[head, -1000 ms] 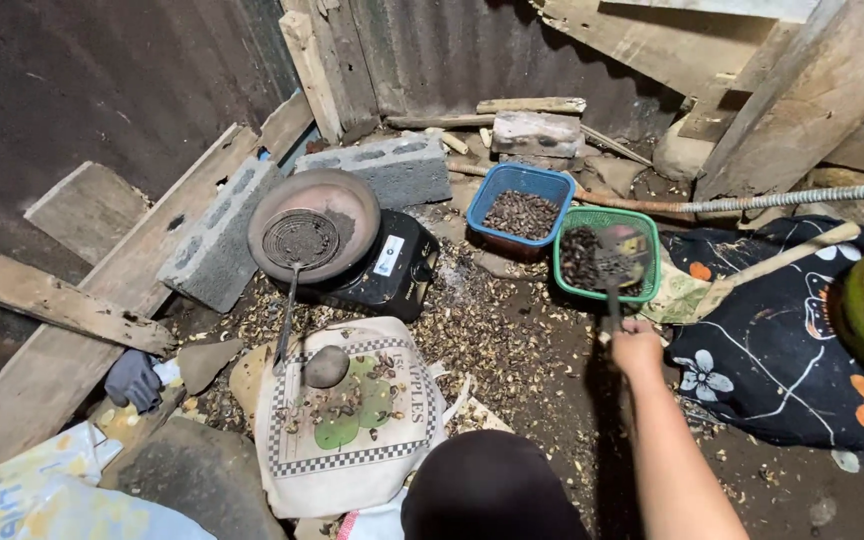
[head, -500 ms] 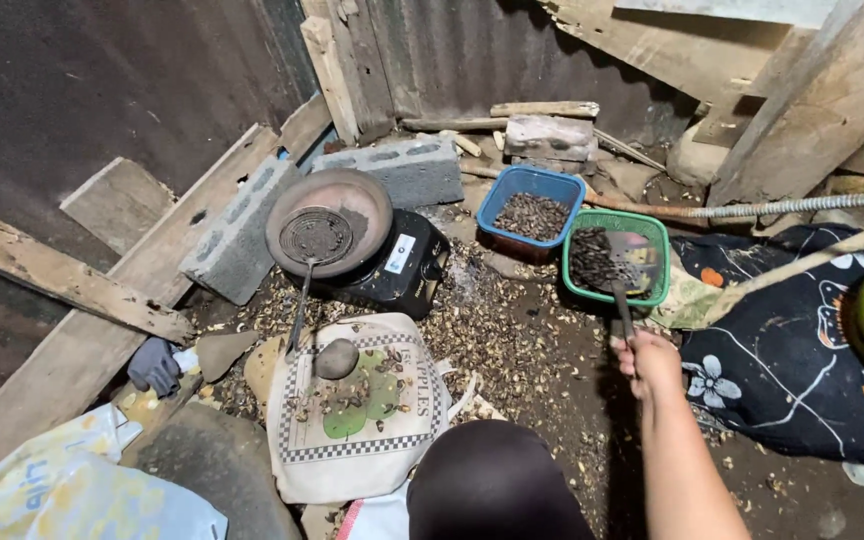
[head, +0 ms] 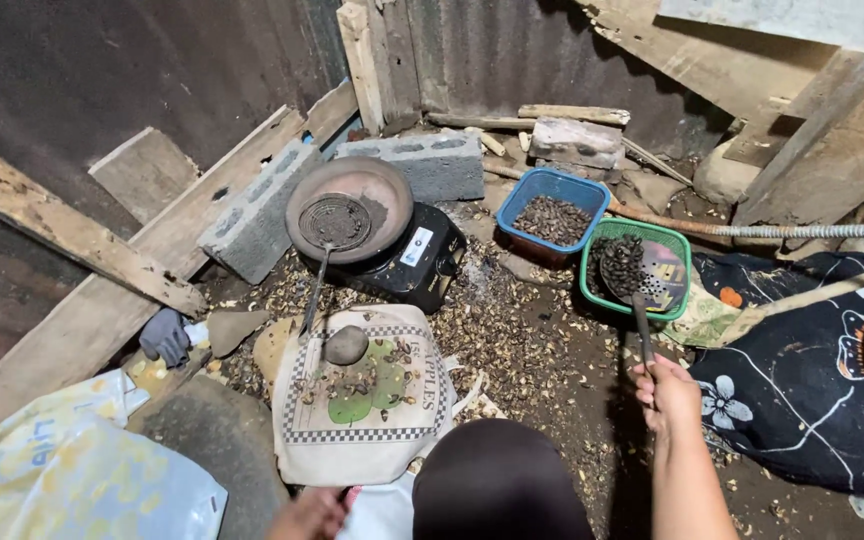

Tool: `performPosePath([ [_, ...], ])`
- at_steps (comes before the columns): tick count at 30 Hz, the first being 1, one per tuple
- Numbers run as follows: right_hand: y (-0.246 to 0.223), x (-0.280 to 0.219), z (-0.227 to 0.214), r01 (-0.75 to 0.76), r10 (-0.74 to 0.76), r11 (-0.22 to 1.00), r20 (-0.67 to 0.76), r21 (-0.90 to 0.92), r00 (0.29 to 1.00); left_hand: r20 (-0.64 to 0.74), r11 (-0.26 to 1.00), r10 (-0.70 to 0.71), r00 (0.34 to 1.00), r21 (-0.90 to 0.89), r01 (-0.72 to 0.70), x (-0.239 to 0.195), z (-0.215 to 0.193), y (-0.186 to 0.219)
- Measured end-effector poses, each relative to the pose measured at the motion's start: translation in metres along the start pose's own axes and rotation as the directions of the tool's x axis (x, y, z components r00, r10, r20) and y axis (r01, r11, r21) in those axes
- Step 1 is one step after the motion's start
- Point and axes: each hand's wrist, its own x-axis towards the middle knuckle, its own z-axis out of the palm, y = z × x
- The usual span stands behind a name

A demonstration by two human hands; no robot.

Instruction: The person stirs cocoa beans in a pan on a portable stove, then uses a stone to crush beans on a flat surface. They transfer the crushed beans onto a white sheet and use a hammer to flatten them further.

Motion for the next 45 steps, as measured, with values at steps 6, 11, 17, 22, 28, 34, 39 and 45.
performPosePath([
  [6, -0.047, -0.05, 0.011, -0.011, 0.004, 0.978, -0.036, -0.209, 0.999, -0.412, 0.95, -0.11, 0.905, -0.312, -0.027, -0.151, 0.099, 0.301],
  [11, -0.054, -0.027, -0.014, 0.072, -0.056, 0.982, 0.097, -0.175, 0.994, -0.399, 0.907, -0.045, 0.916, -0.4, -0.13, -0.09, 0.075, 0.329],
  [17, -0.09, -0.045, 0.023, 0.115, -0.065, 0.964, 0.207, -0.241, 0.976, -0.328, 0.76, 0.023, 0.945, -0.608, -0.23, 0.004, 0.065, 0.338],
  [22, -0.106, -0.045, 0.096, 0.105, 0.001, 0.955, 0.355, -0.277, 0.935, -0.302, 0.846, 0.017, 0.953, -0.503, -0.175, 0.029, 0.082, 0.353],
  [28, -0.112, -0.079, 0.238, 0.048, 0.094, 0.959, 0.476, -0.278, 0.874, -0.432, 0.884, 0.05, 0.9, -0.4, -0.241, 0.045, 0.084, 0.355],
  [34, -0.082, -0.083, 0.352, 0.149, 0.062, 0.925, 0.524, -0.351, 0.849, -0.445, 0.921, 0.093, 0.891, -0.301, -0.246, -0.021, 0.084, 0.385],
  [39, -0.005, -0.024, 0.403, 0.571, -0.14, 0.404, 0.569, -0.715, 0.81, -0.475, 0.923, 0.102, 0.874, -0.282, -0.261, -0.073, 0.089, 0.427],
  [45, 0.01, -0.02, 0.433, 0.705, -0.099, -0.013, 0.703, -0.709, 0.704, -0.482, 0.913, 0.131, 0.866, -0.282, -0.295, -0.082, 0.083, 0.447],
])
